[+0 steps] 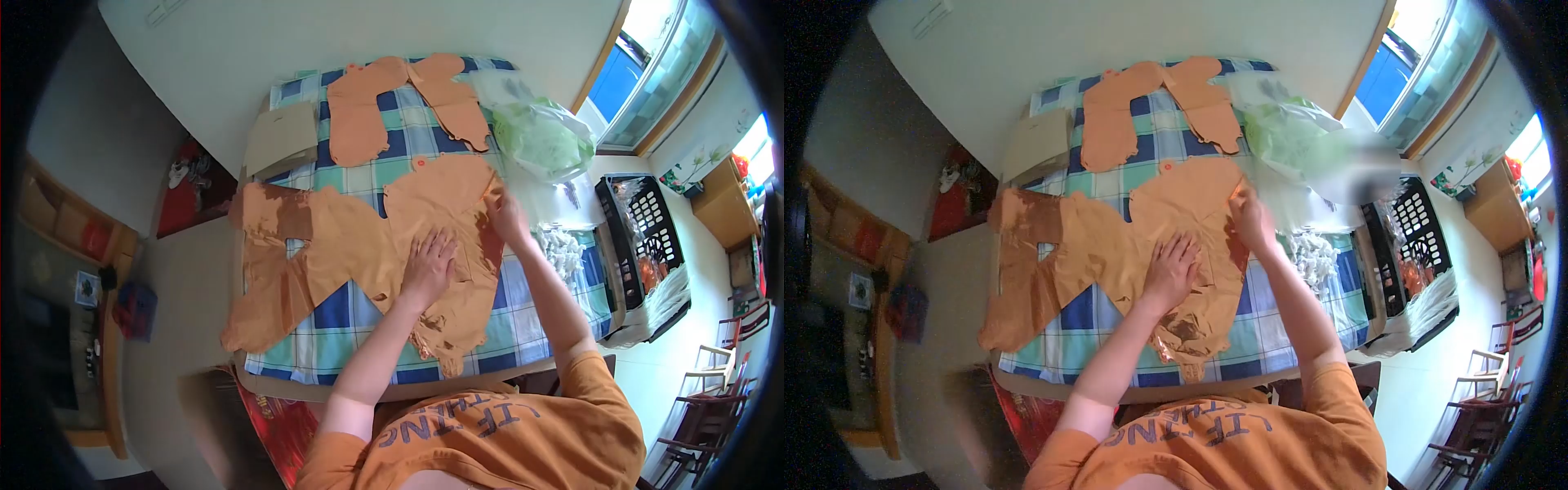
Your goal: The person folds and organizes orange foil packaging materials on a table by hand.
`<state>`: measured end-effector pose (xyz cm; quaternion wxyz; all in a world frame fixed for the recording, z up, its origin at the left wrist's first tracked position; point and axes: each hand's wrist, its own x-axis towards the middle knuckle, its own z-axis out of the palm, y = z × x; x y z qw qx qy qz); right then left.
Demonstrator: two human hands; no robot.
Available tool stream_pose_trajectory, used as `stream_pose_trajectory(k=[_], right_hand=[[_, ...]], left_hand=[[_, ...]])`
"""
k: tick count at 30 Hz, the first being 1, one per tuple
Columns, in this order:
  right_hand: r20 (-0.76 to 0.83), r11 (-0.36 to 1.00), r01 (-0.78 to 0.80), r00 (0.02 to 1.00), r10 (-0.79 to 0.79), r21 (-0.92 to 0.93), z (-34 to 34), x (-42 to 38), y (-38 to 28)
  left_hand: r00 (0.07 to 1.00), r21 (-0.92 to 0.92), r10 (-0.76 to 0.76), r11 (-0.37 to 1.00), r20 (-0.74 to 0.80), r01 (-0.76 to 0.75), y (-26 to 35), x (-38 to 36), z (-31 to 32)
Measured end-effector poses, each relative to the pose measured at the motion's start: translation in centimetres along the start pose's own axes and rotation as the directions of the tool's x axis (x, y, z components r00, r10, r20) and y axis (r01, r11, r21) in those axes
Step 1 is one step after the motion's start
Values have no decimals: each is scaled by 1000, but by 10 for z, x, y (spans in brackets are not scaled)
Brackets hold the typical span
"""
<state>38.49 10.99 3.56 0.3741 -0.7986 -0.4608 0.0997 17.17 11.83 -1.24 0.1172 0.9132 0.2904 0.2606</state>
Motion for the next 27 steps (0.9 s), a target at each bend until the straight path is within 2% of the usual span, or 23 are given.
stream_pose_trajectory(k=[3, 6, 9, 10, 11, 12, 13, 14, 15, 17, 20, 23, 27], right_hand=[[97, 971, -177, 976, 194, -161, 9, 48, 13], [110, 982, -68, 990, 89, -178, 28, 71, 29], [236, 998, -40, 971, 48, -39, 16, 62, -23], [303, 987, 79, 946, -119, 139, 18, 64, -22], [295, 916, -15, 949, -114, 401, 20, 59, -23], [287, 769, -102, 952, -109, 631, 22, 54, -26], [279, 559, -175, 954, -106, 811, 23, 52, -29], [83, 851, 96, 983, -161, 516, 47, 60, 6], [-9, 951, 272, 962, -274, 150, 36, 41, 1], [122, 981, 189, 974, -192, 39, 41, 19, 11], [58, 925, 380, 923, -381, 27, 41, -10, 9], [121, 860, 511, 853, -508, 4, 41, -22, 3], [107, 823, 565, 823, -558, -51, 41, -28, -6]], left_hand=[[1000, -1, -7, 1000, 1, 7, 0, 0, 0], [1000, 10, -9, 1000, 20, 9, -1, -1, 1], [998, 37, -20, 999, 56, 18, -1, -2, 2], [997, 48, -27, 999, 70, 24, 1, -1, 0], [996, 60, -33, 998, 84, 28, 2, 0, -2], [996, 51, -26, 998, 80, 22, 2, -1, -3], [997, 45, -21, 999, 71, 18, 2, -1, -4], [998, 39, -16, 999, 58, 14, 2, 0, -5], [998, 29, -19, 999, 60, 17, 2, -1, -5], [998, 10, -21, 1000, 56, 20, 1, 0, -4], [999, 0, -14, 1000, 29, 14, 1, 0, -3], [1000, -23, -21, 1000, -8, 21, 2, 0, -3], [1000, -28, -19, 999, -1, 19, 1, 1, -2]])
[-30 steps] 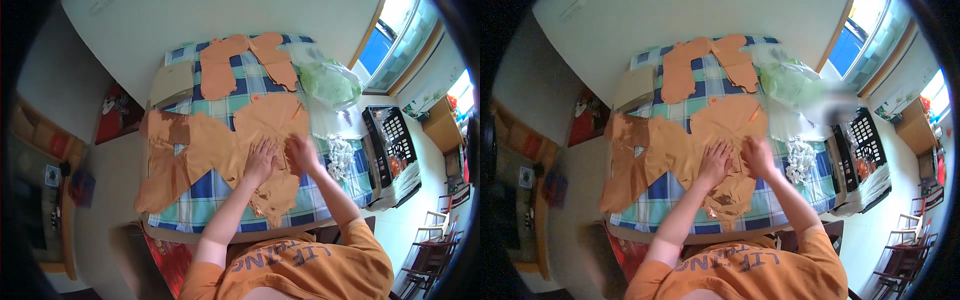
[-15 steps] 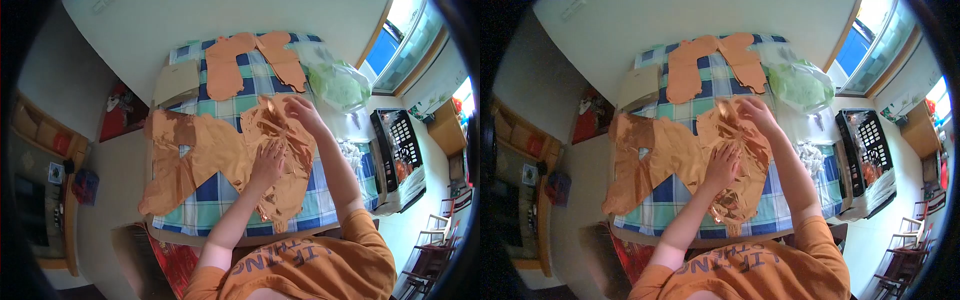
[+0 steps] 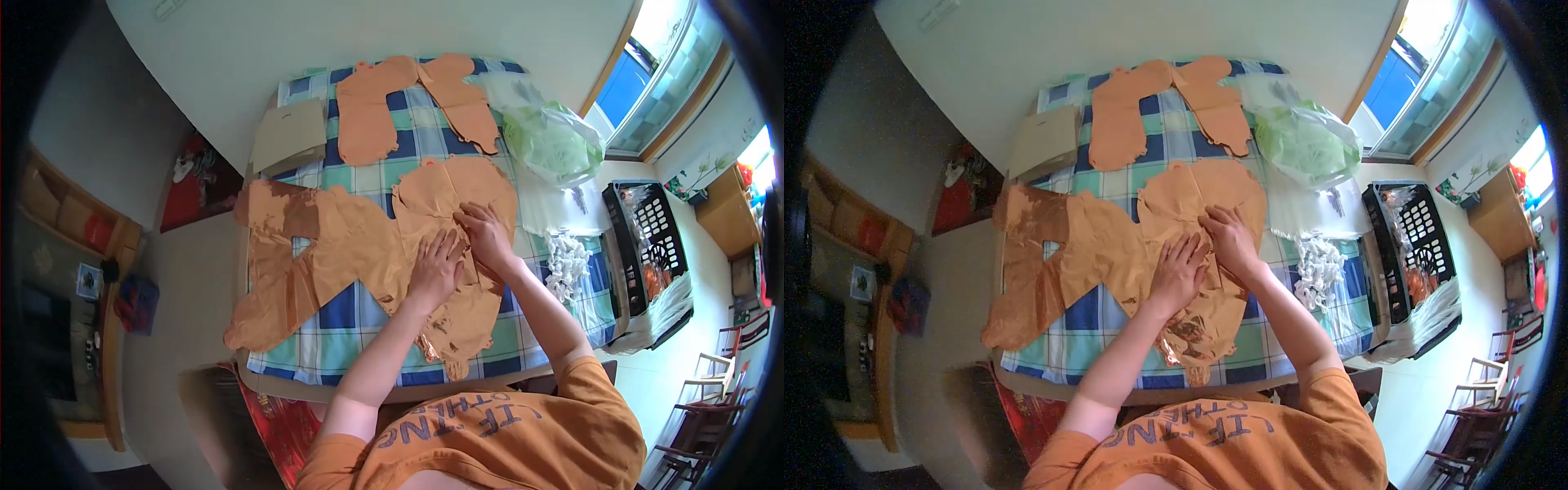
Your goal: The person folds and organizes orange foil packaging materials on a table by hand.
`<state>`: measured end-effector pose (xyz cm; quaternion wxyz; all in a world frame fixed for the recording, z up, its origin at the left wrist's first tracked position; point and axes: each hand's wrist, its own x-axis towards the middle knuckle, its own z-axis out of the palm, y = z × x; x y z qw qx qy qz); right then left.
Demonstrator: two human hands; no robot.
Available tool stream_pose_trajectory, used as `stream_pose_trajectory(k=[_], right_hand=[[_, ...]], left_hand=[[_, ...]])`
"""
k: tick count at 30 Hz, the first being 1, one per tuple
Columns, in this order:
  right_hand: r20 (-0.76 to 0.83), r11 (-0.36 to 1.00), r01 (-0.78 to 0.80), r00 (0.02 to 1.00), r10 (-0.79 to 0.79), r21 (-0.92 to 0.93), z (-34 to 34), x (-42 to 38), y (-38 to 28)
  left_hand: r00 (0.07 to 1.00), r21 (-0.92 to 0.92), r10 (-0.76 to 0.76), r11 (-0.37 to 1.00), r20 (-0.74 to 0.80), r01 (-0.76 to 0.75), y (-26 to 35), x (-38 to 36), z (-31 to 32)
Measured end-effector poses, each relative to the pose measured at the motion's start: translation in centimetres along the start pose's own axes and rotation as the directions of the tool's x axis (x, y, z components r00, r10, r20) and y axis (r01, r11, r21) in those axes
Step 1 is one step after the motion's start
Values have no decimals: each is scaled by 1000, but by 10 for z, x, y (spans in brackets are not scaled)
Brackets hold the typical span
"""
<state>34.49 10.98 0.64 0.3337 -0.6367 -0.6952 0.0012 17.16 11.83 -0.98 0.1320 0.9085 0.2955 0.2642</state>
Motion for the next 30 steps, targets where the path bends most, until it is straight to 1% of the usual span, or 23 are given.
stream_pose_trajectory(k=[3, 6, 7, 8, 9, 12, 14, 18, 19, 20, 21, 23, 24, 25, 26, 28, 30], right_hand=[[-7, 993, -71, 997, 71, 90, 1, 6, 7], [39, 999, 36, 999, -35, -37, -2, 10, 14], [-6, 987, -148, 989, 148, -58, -5, 16, 18], [-53, 942, -328, 944, 325, -70, -10, 26, 24], [-101, 865, -496, 867, 488, -73, -14, 36, 30], [-155, 765, -543, 837, 524, -347, -15, 46, 67], [-144, 792, -532, 846, 513, -299, -7, 49, 89], [-103, 806, -528, 847, 521, -267, -9, 55, 82], [30, 833, -551, 834, 550, 47, -14, 59, 73], [165, 754, -555, 830, 533, 352, -20, 64, 63], [287, 578, -539, 833, 473, 613, -25, 69, 53], [259, 391, -445, 858, 444, 805, -31, 63, 33], [234, 289, -378, 873, 428, 880, -33, 61, 27], [55, 793, -423, 893, 446, 438, -24, 53, 34], [-98, 940, -331, 936, 338, 83, -13, 39, 38], [-167, 989, -146, 976, 138, -36, 6, 19, 43], [-121, 994, -67, 991, 57, -88, 8, 6, 32]], left_hand=[[1000, -3, 0, 1000, 1, 0, 0, -1, -1], [1000, -2, 2, 1000, 8, -1, 1, 0, -2], [1000, 1, 6, 1000, 6, -6, 0, -1, -2], [1000, 3, 8, 1000, 6, -8, 0, -1, -1], [1000, 6, -1, 1000, 15, 1, 0, -1, -1], [998, 7, -14, 1000, 54, 13, 2, -1, -2], [997, 6, -23, 1000, 70, 23, 1, 0, -4], [998, 24, -18, 1000, 64, 16, 1, -2, -2], [998, 27, -19, 999, 65, 18, 1, -2, -1], [998, 29, -21, 999, 66, 19, 0, -2, -1], [997, 53, -17, 998, 71, 13, 0, -1, -1], [996, 95, -12, 996, 90, 4, 1, -2, -1], [996, 75, -12, 997, 85, 6, 1, -1, -1], [997, 57, -13, 998, 77, 9, 0, -1, 1], [997, 38, -15, 999, 72, 13, -1, -2, 2], [999, 16, -10, 1000, 38, 9, -3, -1, 2], [1000, 1, -12, 1000, 22, 12, -1, -4, 3]])
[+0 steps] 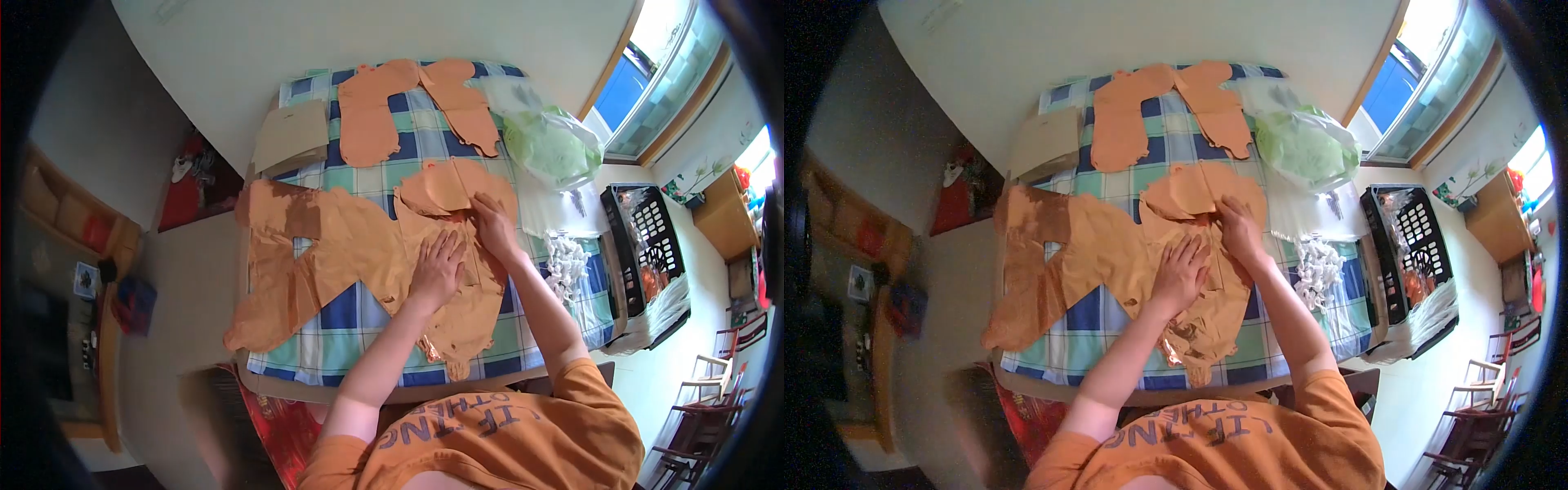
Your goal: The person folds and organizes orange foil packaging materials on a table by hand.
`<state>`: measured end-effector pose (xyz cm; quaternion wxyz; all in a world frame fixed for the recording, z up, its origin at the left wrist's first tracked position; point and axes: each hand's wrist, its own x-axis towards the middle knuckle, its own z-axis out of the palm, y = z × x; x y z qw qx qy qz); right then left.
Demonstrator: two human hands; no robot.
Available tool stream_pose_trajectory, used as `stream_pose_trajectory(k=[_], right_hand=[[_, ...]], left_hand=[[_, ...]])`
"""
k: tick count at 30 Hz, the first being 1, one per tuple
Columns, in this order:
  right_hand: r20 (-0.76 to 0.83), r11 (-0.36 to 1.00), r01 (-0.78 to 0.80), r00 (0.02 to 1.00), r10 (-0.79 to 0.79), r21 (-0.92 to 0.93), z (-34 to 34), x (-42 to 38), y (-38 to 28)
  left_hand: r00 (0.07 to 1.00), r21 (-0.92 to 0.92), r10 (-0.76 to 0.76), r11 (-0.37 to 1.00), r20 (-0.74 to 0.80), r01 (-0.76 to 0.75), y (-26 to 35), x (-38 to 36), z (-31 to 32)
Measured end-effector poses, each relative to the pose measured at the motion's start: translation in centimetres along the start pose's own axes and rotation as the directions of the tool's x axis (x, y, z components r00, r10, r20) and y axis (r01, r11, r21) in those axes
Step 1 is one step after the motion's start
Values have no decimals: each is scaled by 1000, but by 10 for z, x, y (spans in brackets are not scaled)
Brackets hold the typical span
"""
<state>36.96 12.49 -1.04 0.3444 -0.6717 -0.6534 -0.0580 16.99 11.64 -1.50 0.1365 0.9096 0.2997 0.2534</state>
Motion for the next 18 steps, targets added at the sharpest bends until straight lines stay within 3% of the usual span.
stream_pose_trajectory(k=[4, 10, 13, 16, 18], right_hand=[[64, 994, 54, 996, -60, 99, -1, -5, -13], [52, 927, -240, 971, 235, 287, -11, -1, -35], [66, 908, -197, 980, 185, 369, -9, -3, -38], [19, 883, -240, 967, 254, 403, -8, -3, -42], [-47, 948, -191, 977, 209, 255, -3, -3, -34]], left_hand=[[1000, 0, 6, 1000, -10, -6, 1, 3, -3], [1000, -7, -5, 1000, 6, 5, 1, 3, -5], [1000, 0, -2, 1000, 2, 2, 1, 3, -5], [1000, 3, 2, 1000, 1, -2, 2, 3, -6], [1000, -3, -3, 1000, 10, 3, 2, 3, -7]])
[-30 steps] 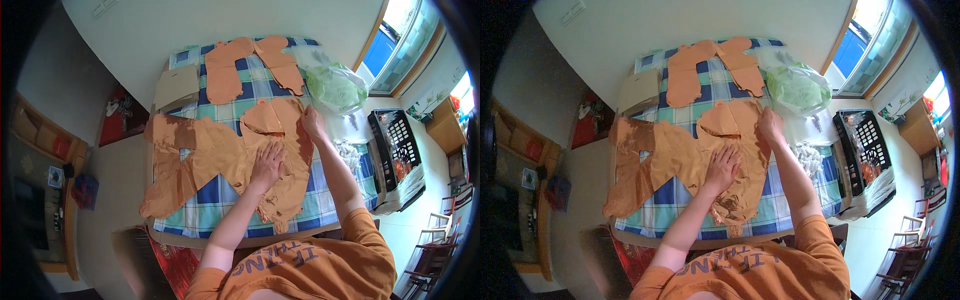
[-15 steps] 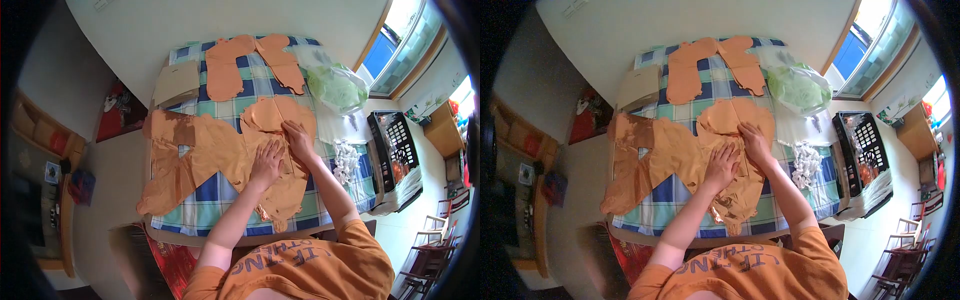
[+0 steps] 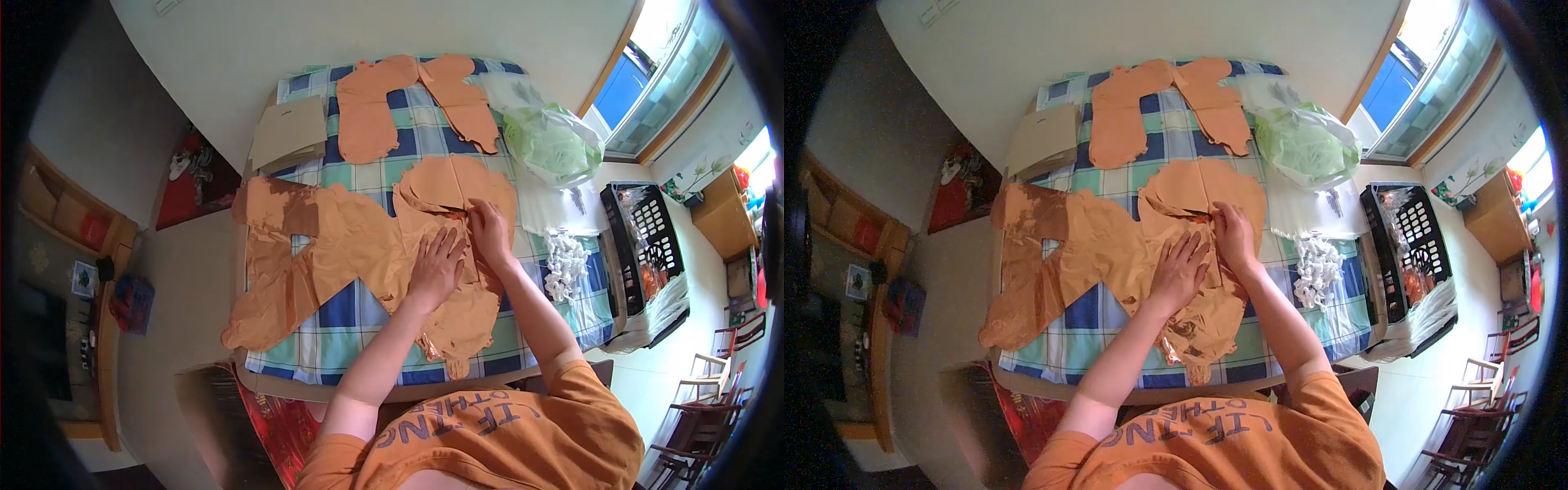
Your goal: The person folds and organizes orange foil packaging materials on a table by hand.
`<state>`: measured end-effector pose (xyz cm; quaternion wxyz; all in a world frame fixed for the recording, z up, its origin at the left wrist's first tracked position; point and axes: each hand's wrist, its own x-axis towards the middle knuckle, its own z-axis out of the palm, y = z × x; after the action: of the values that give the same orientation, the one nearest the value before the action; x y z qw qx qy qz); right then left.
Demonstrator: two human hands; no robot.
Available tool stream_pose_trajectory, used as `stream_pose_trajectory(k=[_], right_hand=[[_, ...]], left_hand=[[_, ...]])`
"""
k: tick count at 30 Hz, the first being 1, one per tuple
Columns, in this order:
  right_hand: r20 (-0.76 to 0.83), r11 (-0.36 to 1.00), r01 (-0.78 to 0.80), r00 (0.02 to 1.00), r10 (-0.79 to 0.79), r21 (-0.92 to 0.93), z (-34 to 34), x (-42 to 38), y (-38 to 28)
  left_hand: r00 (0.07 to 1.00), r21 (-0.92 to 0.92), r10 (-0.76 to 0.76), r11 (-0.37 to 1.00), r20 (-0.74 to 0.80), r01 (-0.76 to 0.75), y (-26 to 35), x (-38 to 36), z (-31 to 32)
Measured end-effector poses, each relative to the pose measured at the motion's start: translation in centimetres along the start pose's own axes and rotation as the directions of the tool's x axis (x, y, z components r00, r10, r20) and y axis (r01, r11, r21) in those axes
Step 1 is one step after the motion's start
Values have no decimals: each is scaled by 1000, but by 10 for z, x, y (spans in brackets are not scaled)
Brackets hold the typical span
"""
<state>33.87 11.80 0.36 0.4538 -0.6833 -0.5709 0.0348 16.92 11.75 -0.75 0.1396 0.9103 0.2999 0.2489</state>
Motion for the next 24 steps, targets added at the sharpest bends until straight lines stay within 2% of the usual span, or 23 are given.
stream_pose_trajectory(k=[1, 7, 10, 13, 16, 19, 22, 24], right_hand=[[-23, 996, 31, 999, -33, -79, 1, 1, 4], [23, 1000, 9, 1000, -9, -1, 2, 4, -1], [50, 991, 121, 991, -124, 58, 7, 4, 3], [93, 969, 246, 965, -244, -9, 4, 6, 3], [89, 991, 130, 988, -127, -32, 9, 13, 15], [-144, 961, -172, 979, 144, -215, 7, 39, 29], [-61, 894, -188, 982, 178, -408, 4, 57, 44], [-3, 904, -149, 987, 162, -401, 3, 64, 47]], left_hand=[[1000, -5, -5, 1000, 8, 5, 0, 0, 0], [1000, -5, 4, 1000, -7, -4, 0, 1, 0], [1000, -2, 3, 1000, -12, -3, 0, 1, 0], [1000, 3, 2, 1000, -10, -2, 0, 0, 1], [1000, -11, 4, 1000, -19, -5, 0, 0, 2], [1000, -10, 4, 1000, -21, -4, -1, 0, 1], [1000, -4, 6, 1000, -5, -6, 1, 0, 0], [1000, 12, 11, 1000, -7, -11, -1, 1, 1]])
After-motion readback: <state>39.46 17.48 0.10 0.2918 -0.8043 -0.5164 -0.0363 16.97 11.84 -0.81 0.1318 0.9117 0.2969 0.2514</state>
